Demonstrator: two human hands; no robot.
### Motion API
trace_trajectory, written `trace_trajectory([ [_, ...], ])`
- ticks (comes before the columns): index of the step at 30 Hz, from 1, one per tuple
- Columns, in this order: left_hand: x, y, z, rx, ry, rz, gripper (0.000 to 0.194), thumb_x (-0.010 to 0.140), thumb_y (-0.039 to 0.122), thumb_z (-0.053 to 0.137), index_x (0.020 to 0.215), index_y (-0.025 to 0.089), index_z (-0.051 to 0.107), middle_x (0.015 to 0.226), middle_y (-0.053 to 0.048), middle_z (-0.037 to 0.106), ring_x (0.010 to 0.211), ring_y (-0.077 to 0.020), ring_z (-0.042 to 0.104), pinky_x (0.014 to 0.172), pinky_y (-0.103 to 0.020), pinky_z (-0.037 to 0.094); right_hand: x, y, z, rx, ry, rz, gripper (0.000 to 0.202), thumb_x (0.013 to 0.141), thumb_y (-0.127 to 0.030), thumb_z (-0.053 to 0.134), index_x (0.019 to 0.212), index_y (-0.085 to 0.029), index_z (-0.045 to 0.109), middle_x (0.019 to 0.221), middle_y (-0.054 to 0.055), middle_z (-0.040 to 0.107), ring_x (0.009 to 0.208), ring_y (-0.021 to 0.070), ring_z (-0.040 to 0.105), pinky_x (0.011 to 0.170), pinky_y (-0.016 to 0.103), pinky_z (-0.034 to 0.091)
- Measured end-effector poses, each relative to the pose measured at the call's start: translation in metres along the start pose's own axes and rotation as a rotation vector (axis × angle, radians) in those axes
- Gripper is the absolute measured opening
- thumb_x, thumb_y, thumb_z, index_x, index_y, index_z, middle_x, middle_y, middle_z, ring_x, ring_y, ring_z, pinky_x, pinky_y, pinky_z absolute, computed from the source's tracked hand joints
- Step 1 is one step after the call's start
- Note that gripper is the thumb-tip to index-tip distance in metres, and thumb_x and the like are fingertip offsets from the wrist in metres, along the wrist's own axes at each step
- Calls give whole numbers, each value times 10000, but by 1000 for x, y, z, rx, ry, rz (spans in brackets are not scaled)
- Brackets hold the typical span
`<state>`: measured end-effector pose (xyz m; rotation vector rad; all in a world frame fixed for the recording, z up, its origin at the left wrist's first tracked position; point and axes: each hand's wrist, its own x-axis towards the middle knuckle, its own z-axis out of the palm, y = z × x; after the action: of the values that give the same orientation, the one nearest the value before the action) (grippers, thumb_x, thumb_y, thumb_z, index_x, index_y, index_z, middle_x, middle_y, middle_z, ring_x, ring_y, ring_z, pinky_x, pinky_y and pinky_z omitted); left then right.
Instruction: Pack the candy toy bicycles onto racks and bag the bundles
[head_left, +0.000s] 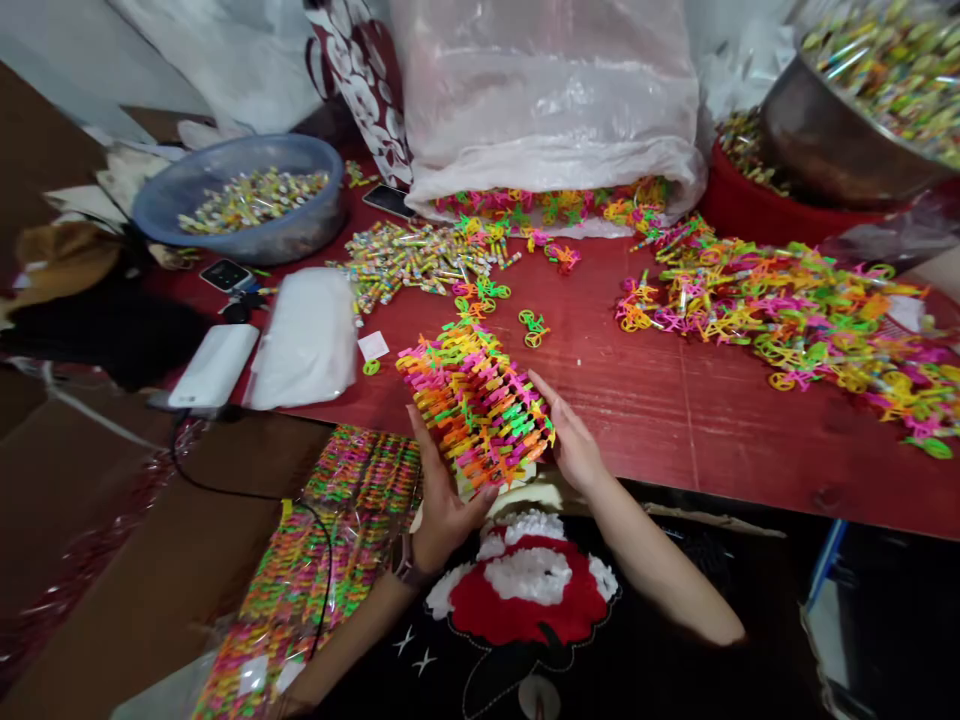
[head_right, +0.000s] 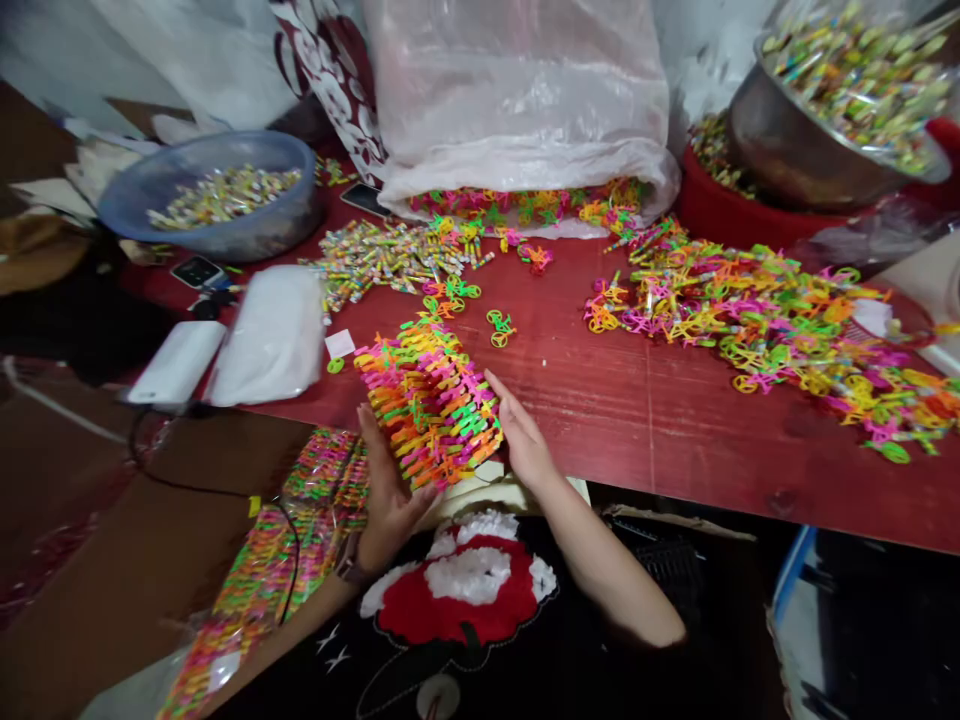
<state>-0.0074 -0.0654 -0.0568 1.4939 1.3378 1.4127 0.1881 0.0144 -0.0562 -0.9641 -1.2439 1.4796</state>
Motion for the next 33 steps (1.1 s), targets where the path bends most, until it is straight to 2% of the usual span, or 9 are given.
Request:
trace_trajectory([
  [3, 8, 4, 3, -245, 69, -29, 1068, 921, 552, 703, 1704, 328, 12, 1791, -43, 86, 1649, -330, 109, 1342, -477, 217, -16, 6, 16, 49, 2, 35, 583, 1034, -653, 472, 1561, -405, 487, 1678, -50, 420, 1590, 248, 345, 1326, 522, 283],
  [5, 14, 5, 0, -376, 46, -68, 987, 937, 514, 676, 1706, 316, 90, 1779, -37, 165, 1633, -323, 204, 1322, -452, 283, -33, 10, 20, 19, 53, 34, 592, 1034, -649, 473, 1577, -414, 457, 1703, -53, 373, 1614, 241, 287, 1338, 525, 248],
  [9, 32, -4, -8, -445, -33, -103, 867, 916, 421, 684, 1676, 313, 280, 1762, -16, 231, 1629, -315, 220, 1336, -443, 240, -52, 9, 14, -18, 171, -12, 556, 1047, -619, 470, 1550, -382, 478, 1696, 7, 397, 1591, 252, 336, 1323, 537, 271],
  [12, 49, -14, -9, -408, -83, -88, 794, 913, 368, 688, 1641, 307, 379, 1748, -21, 275, 1635, -311, 201, 1349, -447, 186, -32, 0, 0, -15, 265, -106, 525, 1027, -644, 496, 1456, -345, 549, 1605, 63, 519, 1482, 270, 499, 1252, 537, 394],
  [15, 62, -19, -3, -377, -127, -69, 786, 917, 340, 692, 1639, 298, 383, 1753, -29, 256, 1635, -307, 201, 1351, -445, 175, 6, -10, -17, -55, 272, -141, 530, 1016, -667, 498, 1410, -324, 592, 1566, 63, 564, 1445, 251, 539, 1220, 502, 432],
  [19, 67, -16, 5, -343, -160, -79, 813, 950, 362, 663, 1671, 256, 303, 1734, -84, 301, 1606, -311, 292, 1314, -448, 294, 34, -14, -25, -159, 347, -145, 460, 1020, -597, 522, 1256, -252, 712, 1408, 76, 687, 1344, 242, 604, 1197, 477, 436],
  [24, 62, -19, 4, -311, -133, -100, 771, 948, 372, 669, 1648, 258, 366, 1729, -77, 316, 1612, -317, 271, 1307, -440, 315, 32, -11, -14, -255, 510, -199, 358, 987, -538, 575, 1045, -218, 726, 1103, 76, 751, 1065, 230, 673, 1015, 394, 526],
  [29, 61, -23, 0, -287, -134, -115, 749, 934, 379, 668, 1629, 270, 411, 1730, -63, 318, 1627, -334, 216, 1320, -463, 282, 27, -11, -9, -335, 575, -274, 322, 1010, -483, 545, 964, -214, 715, 1015, 71, 723, 992, 217, 659, 956, 364, 519],
  [33, 62, -21, -1, -307, -148, -122, 737, 929, 374, 668, 1619, 262, 431, 1729, -74, 317, 1610, -338, 270, 1317, -479, 286, 24, -7, -9, -286, 603, -264, 296, 998, -463, 569, 936, -207, 705, 969, 66, 717, 960, 217, 658, 937, 370, 521],
])
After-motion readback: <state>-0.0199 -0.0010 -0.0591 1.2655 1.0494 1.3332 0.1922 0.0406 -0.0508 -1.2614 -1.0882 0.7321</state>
